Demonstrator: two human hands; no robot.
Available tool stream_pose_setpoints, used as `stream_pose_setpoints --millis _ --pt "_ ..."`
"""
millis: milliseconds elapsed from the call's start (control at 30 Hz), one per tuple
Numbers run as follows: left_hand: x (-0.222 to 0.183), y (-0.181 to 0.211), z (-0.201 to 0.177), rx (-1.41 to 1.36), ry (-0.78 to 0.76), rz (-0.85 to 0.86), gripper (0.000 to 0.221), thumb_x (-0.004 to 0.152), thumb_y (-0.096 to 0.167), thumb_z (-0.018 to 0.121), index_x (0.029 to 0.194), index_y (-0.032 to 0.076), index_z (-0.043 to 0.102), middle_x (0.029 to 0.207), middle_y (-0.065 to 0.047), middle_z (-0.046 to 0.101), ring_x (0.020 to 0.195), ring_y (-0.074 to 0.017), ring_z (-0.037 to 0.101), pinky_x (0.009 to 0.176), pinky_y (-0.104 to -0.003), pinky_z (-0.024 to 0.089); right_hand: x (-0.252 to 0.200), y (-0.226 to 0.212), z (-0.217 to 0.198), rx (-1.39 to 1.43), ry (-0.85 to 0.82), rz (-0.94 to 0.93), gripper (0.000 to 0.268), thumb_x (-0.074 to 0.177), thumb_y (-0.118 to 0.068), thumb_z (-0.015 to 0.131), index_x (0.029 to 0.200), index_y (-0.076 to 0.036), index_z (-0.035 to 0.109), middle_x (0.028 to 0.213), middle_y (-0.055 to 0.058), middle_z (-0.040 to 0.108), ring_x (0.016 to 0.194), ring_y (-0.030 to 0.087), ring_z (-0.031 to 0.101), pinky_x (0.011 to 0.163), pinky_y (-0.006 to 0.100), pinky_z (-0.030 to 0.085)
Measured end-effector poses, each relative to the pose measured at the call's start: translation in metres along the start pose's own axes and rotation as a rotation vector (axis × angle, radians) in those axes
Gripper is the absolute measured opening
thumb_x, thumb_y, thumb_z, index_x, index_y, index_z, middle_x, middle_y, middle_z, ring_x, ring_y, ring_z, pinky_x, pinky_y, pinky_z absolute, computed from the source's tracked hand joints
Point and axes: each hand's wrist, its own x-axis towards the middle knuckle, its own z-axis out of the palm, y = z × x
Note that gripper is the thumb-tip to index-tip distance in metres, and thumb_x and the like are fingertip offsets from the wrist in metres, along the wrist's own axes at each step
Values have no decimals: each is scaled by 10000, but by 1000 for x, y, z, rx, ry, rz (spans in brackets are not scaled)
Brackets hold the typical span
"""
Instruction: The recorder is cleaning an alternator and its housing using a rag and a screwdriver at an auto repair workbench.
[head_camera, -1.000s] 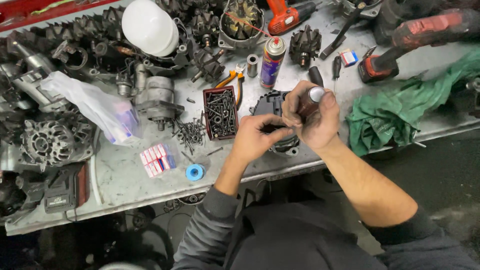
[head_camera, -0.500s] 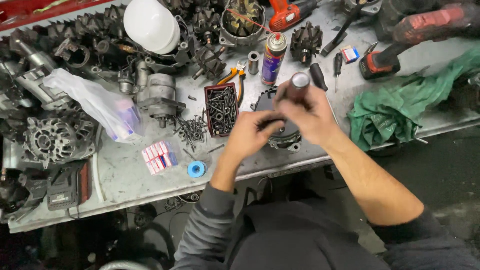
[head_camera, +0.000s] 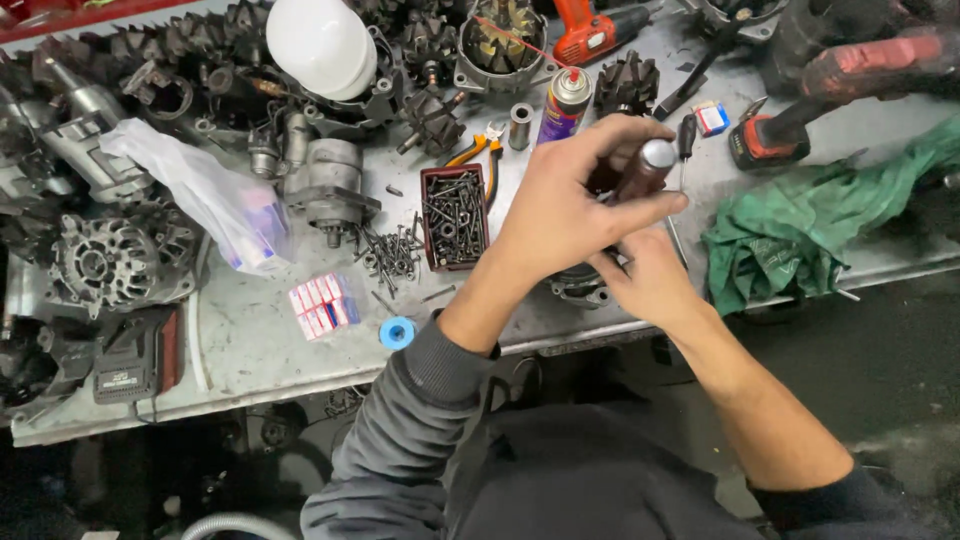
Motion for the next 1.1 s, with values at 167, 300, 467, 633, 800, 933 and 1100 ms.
stream_pose_setpoints --millis 167,300,467,633,800,933,1100 --pt "1 4 5 -27 -20 28 402 713 98 874 1069 48 695 898 -10 738 761 -96 643 752 -229 557 -10 12 4 -91 120 -18 139 828 -62 773 816 55 699 733 161 704 577 313 597 573 405 466" --pt "-1 7 2 -5 -27 19 309 771 114 837 1048 83 703 765 16 693 620 -75 536 581 -218 457 -6 -2 1 14 -27 24 171 865 -20 652 1007 58 705 944 181 751 799 345 683 719 412 524" --pt "-3 11 2 -3 39 36 457 655 128 929 1039 43 697 877 -11 727 733 -97 665 704 -231 556 -11 20 11 -150 133 -52 280 801 -75 773 1012 78 672 941 208 689 781 373 627 698 452 483" --pt "-6 16 0 54 73 73 410 633 174 932 928 33 684 822 -15 695 682 -116 627 660 -246 530 -8 6 2 -67 -50 64 335 834 -70 679 1126 91 647 1083 248 697 911 402 647 797 468 499" --pt "-8 10 0 94 89 95 479 585 162 969 957 52 689 885 -16 703 716 -132 642 700 -256 539 -17 25 16 -266 166 -18 435 806 -162 810 1142 80 676 1064 261 676 875 416 639 735 486 505" --pt "-9 16 -1 61 49 60 415 634 156 924 952 25 692 824 -19 696 643 -119 583 623 -245 498 -7 4 4 -110 -35 35 387 813 -50 673 1175 78 622 1116 257 674 922 427 640 777 494 494" --pt "-9 9 2 72 70 93 412 636 154 926 952 57 680 863 -12 725 720 -135 675 702 -255 549 -8 2 4 -58 -10 41 260 846 -48 663 1076 72 659 1012 219 705 844 383 645 741 460 494"
